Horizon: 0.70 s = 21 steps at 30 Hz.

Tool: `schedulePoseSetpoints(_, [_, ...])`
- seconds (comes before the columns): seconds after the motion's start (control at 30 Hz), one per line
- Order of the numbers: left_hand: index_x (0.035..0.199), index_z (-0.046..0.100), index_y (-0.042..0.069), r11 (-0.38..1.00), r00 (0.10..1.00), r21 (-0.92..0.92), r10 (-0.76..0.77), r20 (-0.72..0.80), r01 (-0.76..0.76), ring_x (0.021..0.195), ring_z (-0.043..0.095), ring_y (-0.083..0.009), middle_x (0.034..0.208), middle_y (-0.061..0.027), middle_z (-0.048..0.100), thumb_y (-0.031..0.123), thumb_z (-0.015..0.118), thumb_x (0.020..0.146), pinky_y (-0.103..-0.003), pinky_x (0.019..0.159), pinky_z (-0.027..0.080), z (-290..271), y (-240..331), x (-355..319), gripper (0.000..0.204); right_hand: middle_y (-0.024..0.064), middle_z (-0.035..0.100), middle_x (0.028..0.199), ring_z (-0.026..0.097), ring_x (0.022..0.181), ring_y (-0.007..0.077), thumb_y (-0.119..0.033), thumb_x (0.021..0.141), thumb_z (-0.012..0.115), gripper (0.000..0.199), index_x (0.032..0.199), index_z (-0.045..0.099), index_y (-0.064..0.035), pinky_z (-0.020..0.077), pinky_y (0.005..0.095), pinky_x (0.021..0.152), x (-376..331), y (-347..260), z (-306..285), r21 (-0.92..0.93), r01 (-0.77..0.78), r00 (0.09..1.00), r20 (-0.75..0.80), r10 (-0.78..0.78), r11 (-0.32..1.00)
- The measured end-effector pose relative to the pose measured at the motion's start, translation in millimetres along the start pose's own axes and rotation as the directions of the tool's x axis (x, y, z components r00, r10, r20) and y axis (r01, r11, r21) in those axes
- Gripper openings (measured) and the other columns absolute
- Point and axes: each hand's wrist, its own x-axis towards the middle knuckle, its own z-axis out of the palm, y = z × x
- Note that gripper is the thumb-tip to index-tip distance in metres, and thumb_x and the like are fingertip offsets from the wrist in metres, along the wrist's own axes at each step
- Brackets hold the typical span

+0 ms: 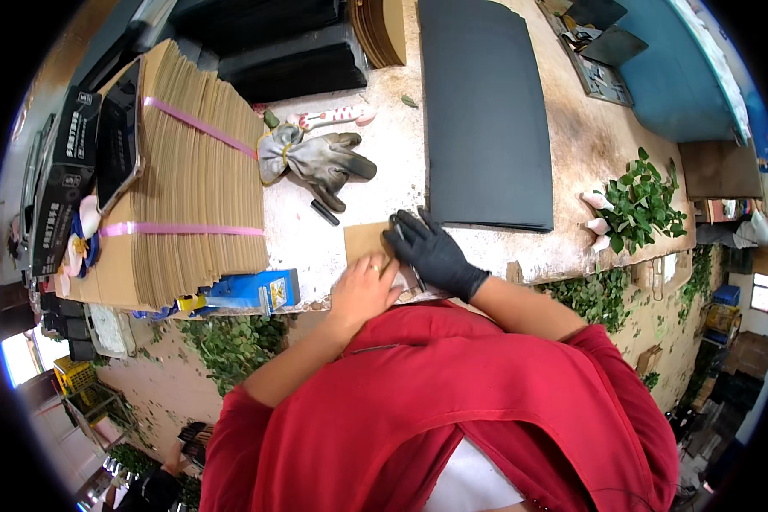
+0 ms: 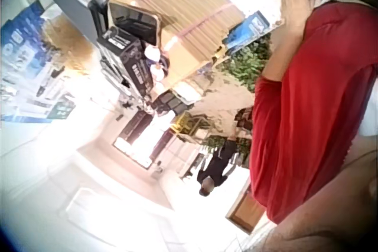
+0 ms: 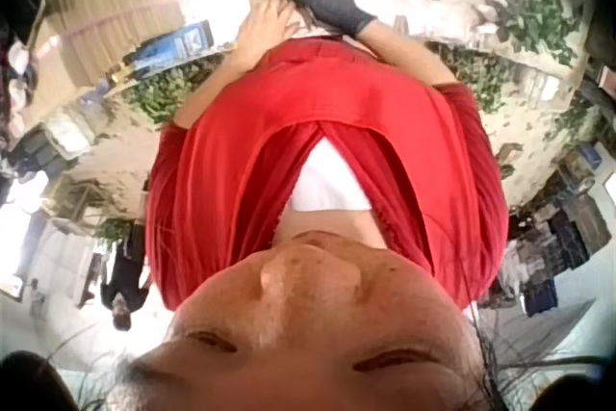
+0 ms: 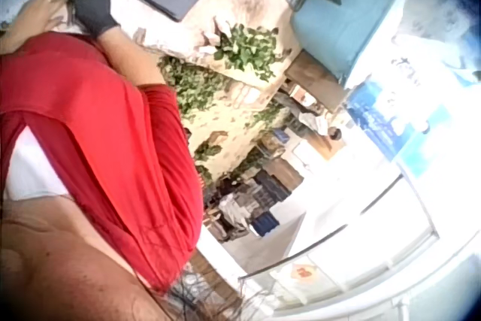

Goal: The person sweeps leaves and debris into a dustpan, then places a bin of white foam pieces onto a table. They handle stacks of cardboard and black foam sheets, measuring and marking them with a pen and ruler, and stacking the cut pieces.

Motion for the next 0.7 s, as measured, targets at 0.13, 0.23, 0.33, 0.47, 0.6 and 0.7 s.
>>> schedulePoseSetpoints(0.13, [0.121,0.056,0.011,0.999,0.999,0.018,0.036,-0.021,-0.036,0.102,0.053,-0.0253,0.118,-0.0104,0.054,0.029,0.066,0.078,-0.036,0.086,0.048,9.4,-4.9,-21.4,0.048,0.0154,0.058,0.113,0.055,0.107,0.0287,-0.014,0.084,0.057,0.045,0.128,0.051,-0.0084,0.0419,0.0438,0.092,-26.8,-17.8,-27.1,0.391,-0.237,0.955,-0.074,0.287,0.889])
schedulePoseSetpoints(0.23, [0.122,0.056,0.012,0.999,0.994,0.033,0.011,-0.104,-0.008,0.106,0.052,-0.0233,0.119,-0.0073,0.054,0.030,0.065,0.078,-0.036,0.087,0.046,12.4,1.6,-27.6,0.048,0.0078,0.060,0.072,0.058,0.059,0.0188,-0.005,0.086,0.055,0.030,0.116,0.061,-0.0050,0.0477,0.0302,0.057,-51.0,-6.4,-14.9,0.802,-0.218,0.866,-0.104,0.489,0.556])
schedulePoseSetpoints(0.33, [0.119,0.058,0.011,0.999,0.985,0.045,0.009,-0.172,-0.001,0.110,0.051,-0.0222,0.121,-0.0058,0.055,0.032,0.064,0.079,-0.037,0.090,0.044,19.7,2.4,-33.8,0.045,0.0064,0.059,0.073,0.057,0.062,0.0145,-0.006,0.085,0.060,0.023,0.107,0.062,-0.0038,0.0472,0.0278,0.060,-31.5,-16.1,-14.8,0.793,-0.368,0.833,0.049,0.552,0.486])
schedulePoseSetpoints(0.47, [0.117,0.060,0.010,0.989,0.974,0.148,0.026,-0.223,0.008,0.111,0.051,-0.0234,0.117,-0.0073,0.058,0.032,0.063,0.080,-0.038,0.094,0.041,19.0,-1.4,-44.1,0.043,0.0093,0.060,0.077,0.059,0.063,0.0195,-0.003,0.079,0.064,0.016,0.095,0.059,-0.0042,0.0478,0.0276,0.061,-11.1,-17.4,2.3,0.838,-0.304,0.845,0.017,0.534,0.453])
schedulePoseSetpoints(0.6, [0.120,0.057,0.010,0.993,0.980,0.117,-0.005,-0.197,0.029,0.113,0.049,-0.0259,0.123,-0.0068,0.054,0.035,0.064,0.079,-0.040,0.095,0.040,20.8,-0.2,-47.1,0.049,0.0109,0.060,0.077,0.061,0.065,0.0245,-0.001,0.079,0.063,0.014,0.092,0.057,-0.0037,0.0483,0.0306,0.061,-10.9,-19.0,3.7,0.790,-0.267,0.901,0.002,0.434,0.552])
schedulePoseSetpoints(0.7, [0.124,0.054,0.010,0.995,0.988,0.093,-0.022,-0.154,0.037,0.114,0.048,-0.0279,0.129,-0.0056,0.051,0.037,0.066,0.077,-0.043,0.096,0.039,17.4,2.8,-47.0,0.055,0.0120,0.059,0.077,0.061,0.065,0.0276,-0.001,0.078,0.062,0.015,0.092,0.057,-0.0036,0.0485,0.0330,0.059,-9.8,-20.4,7.0,0.771,-0.249,0.911,-0.018,0.411,0.587])
